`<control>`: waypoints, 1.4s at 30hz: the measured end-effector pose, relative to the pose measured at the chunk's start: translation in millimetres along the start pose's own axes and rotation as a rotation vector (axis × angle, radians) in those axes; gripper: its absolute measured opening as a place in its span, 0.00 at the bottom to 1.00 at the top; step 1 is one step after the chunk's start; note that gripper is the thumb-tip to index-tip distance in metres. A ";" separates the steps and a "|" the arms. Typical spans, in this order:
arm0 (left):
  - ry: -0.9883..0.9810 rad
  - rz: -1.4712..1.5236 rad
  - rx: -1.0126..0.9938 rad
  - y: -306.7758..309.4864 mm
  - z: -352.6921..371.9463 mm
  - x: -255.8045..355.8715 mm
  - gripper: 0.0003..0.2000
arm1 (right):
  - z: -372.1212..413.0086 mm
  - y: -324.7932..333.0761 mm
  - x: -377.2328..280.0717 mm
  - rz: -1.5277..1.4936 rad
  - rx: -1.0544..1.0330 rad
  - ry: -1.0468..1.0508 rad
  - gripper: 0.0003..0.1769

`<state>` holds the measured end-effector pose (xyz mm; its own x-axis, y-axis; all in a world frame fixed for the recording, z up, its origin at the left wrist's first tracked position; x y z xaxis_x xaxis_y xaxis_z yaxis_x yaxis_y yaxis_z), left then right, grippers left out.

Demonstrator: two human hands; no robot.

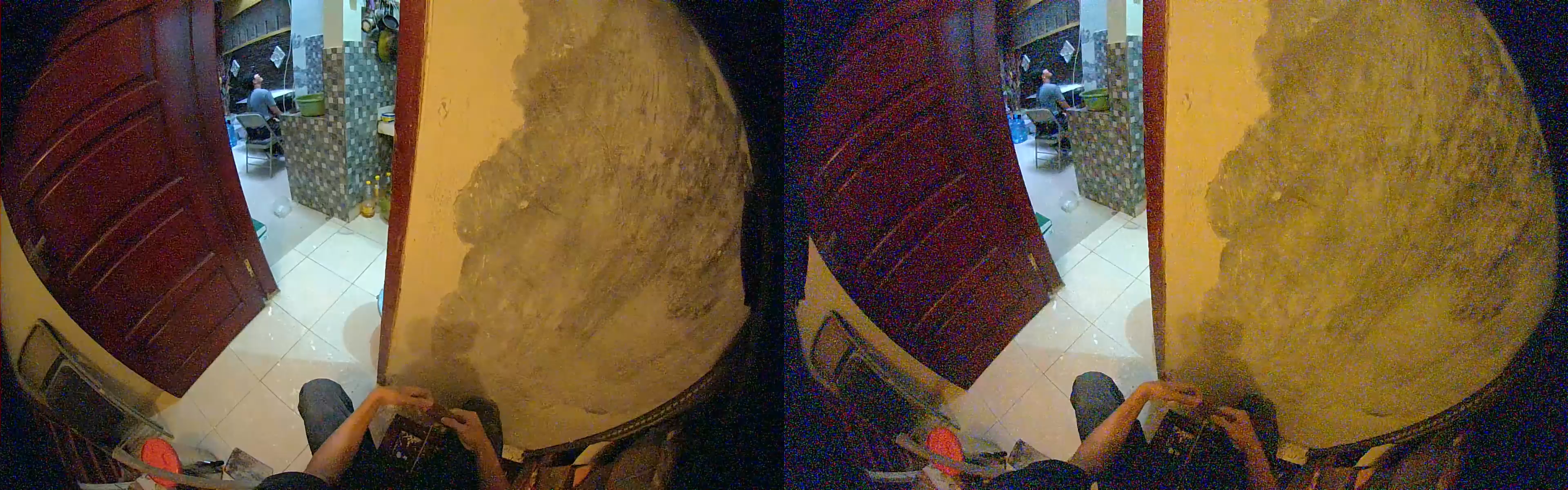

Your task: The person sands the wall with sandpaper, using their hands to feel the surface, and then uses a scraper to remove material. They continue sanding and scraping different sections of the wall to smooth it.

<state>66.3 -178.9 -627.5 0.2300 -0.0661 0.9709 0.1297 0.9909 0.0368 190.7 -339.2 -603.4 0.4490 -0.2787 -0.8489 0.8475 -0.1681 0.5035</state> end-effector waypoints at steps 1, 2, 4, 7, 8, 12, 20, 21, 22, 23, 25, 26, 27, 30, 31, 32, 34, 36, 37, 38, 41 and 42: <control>-0.005 0.021 0.002 -0.5 -7.6 -16.2 0.30 | 1.0 -0.8 -8.9 0.003 -0.043 -0.049 0.13; -0.004 0.050 0.005 -2.1 -13.2 -26.3 0.29 | -4.4 -0.1 -5.2 0.004 -0.034 -0.042 0.13; -0.005 0.101 0.011 -6.3 -22.6 -43.9 0.29 | -8.7 -11.8 11.2 -0.113 -0.071 -0.009 0.14; -0.009 0.135 0.006 -6.7 -31.8 -56.3 0.28 | -22.5 -22.1 53.4 -0.059 0.035 0.023 0.15; -0.013 0.143 0.002 -7.2 -34.2 -60.1 0.28 | -21.5 -18.2 46.2 -0.058 0.035 0.030 0.15; -0.033 0.144 -0.049 -12.5 -48.6 -74.3 0.28 | -5.9 -5.2 -3.8 0.110 -0.070 -0.025 0.16; -0.099 0.100 -0.367 -18.7 -87.8 -118.2 0.32 | 1.8 1.5 -13.8 0.077 -0.197 -0.126 0.19; 0.004 0.233 -0.425 -21.8 -87.2 -120.1 0.32 | 3.0 7.1 -13.7 0.124 -0.175 -0.164 0.20; -0.237 -0.103 -0.321 -24.5 -86.7 -107.8 0.32 | 5.6 12.2 -12.0 0.172 -0.157 -0.205 0.21; -0.468 -0.436 -0.204 -30.3 -82.6 -100.9 0.32 | 7.7 13.4 -11.2 0.173 -0.159 -0.212 0.21; -0.261 -0.171 -0.139 -23.8 -100.9 -127.8 0.31 | 6.9 12.1 -24.9 0.038 -0.205 -0.014 0.21; -0.148 -0.043 -0.116 -20.3 -100.8 -132.9 0.31 | 3.8 13.6 -28.2 0.033 -0.202 -0.014 0.21; -0.041 0.088 -0.079 -16.5 -99.9 -138.2 0.31 | 2.9 11.3 -30.0 0.119 -0.237 -0.034 0.21; -0.514 -0.190 -0.193 -26.4 -67.7 -74.0 0.27 | 3.5 1.7 -35.3 0.137 -0.264 -0.044 0.22; -0.296 0.060 -0.101 -21.7 -58.2 -53.0 0.25 | 3.6 0.1 -37.3 0.079 -0.252 -0.029 0.22; -0.072 0.305 -0.010 -19.1 -54.1 -54.7 0.22 | 2.6 -2.1 -34.0 0.073 -0.250 -0.032 0.22; -0.090 0.302 -0.023 -13.1 -64.3 -67.5 0.21 | 4.4 0.7 -34.1 0.096 -0.121 0.105 0.22; -0.106 0.292 -0.030 -16.1 -60.9 -62.2 0.20 | 9.1 2.0 -40.5 0.102 -0.107 0.100 0.22; -0.047 0.421 -0.032 -18.3 -57.3 -64.1 0.20 | 9.7 4.5 -45.1 0.117 -0.096 0.103 0.22; 0.011 0.546 -0.032 -22.7 -51.4 -59.6 0.20 | 12.2 7.9 -54.3 0.111 -0.091 0.104 0.22; -0.126 0.467 -0.008 -11.1 -17.4 -14.1 0.20 | 29.8 41.5 -87.2 0.154 -0.055 0.014 0.22; -0.196 0.351 0.015 -1.3 -1.3 22.8 0.20 | 40.2 63.6 -104.6 0.235 0.015 0.078 0.23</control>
<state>72.7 -181.8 -605.7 0.0689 0.2988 0.9518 0.0612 0.9510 -0.3029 186.2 -358.7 -476.1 0.6542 -0.2386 -0.7177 0.7130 -0.1218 0.6905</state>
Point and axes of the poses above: each hand's wrist, its own z-axis away from the middle knuckle, its own y-axis out of the back of the hand, x = y × z, the point moved 7 cm from there along -z, towards the middle knuckle, and after that the axes turned 14 degrees about z, right-handed, at the moved point
